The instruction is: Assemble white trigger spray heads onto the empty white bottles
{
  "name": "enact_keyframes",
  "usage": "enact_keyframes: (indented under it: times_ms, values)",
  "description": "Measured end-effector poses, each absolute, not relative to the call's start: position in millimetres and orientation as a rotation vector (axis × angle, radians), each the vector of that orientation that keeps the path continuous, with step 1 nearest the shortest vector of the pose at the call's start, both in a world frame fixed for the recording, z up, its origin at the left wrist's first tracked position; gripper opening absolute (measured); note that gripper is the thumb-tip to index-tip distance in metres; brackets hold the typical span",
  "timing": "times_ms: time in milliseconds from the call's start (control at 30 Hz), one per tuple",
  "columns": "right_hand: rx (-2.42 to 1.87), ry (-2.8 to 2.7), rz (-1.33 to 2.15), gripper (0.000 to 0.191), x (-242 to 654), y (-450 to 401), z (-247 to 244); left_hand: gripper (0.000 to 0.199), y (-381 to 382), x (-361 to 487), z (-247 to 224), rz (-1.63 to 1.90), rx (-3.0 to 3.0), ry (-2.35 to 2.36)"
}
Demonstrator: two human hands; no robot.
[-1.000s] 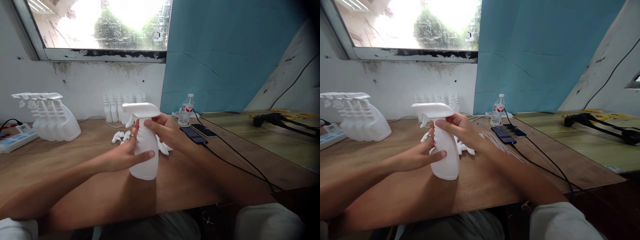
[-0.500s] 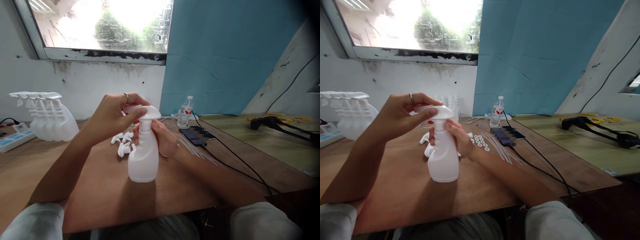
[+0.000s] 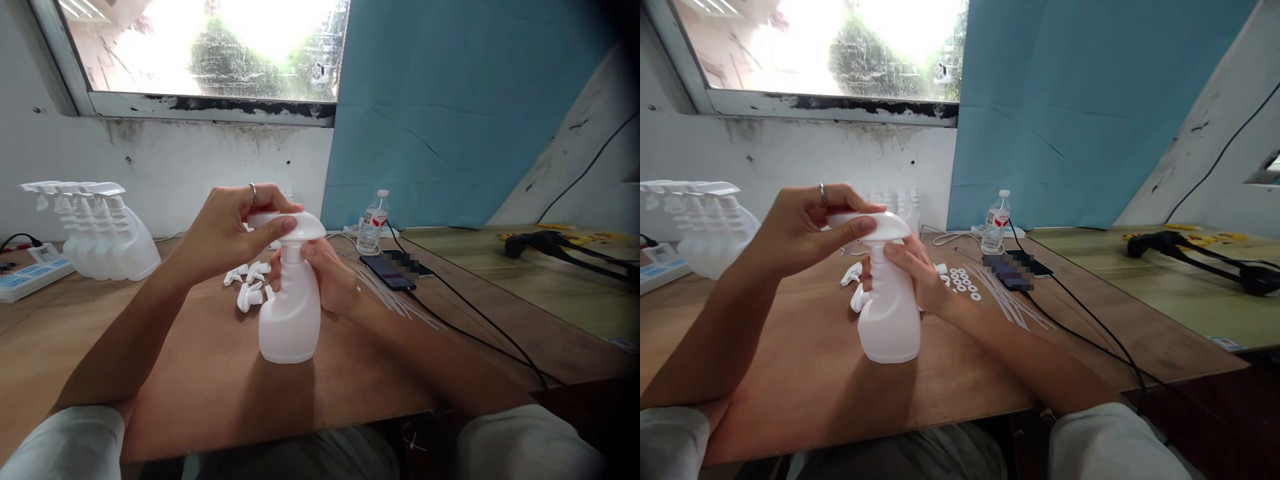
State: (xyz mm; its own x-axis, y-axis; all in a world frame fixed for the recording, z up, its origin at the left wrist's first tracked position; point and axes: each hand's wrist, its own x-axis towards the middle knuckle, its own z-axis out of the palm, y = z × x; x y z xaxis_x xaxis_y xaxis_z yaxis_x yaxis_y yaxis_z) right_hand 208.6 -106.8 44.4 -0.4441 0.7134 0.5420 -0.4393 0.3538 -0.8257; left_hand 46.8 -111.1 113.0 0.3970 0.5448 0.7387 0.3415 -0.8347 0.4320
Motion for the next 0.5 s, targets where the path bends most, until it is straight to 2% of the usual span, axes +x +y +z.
enact_keyframes:
  times_ms: [200,367,500]
  values:
    - [-0.283,-1.55,1.322,0.032,209.4,-108.0,44.3,0.024,-110.0,45.3,112.8,1.393,2.46,0.763]
    - [-0.319,-1.583,1.286,0.025,210.4,-106.0,41.9,0.022,-110.3,46.2,112.9,1.4,2.461,0.764]
    - [-0.208,-1.521,1.381,0.031,212.0,-102.7,36.0,0.021,-110.0,46.7,113.0,1.408,2.447,0.781]
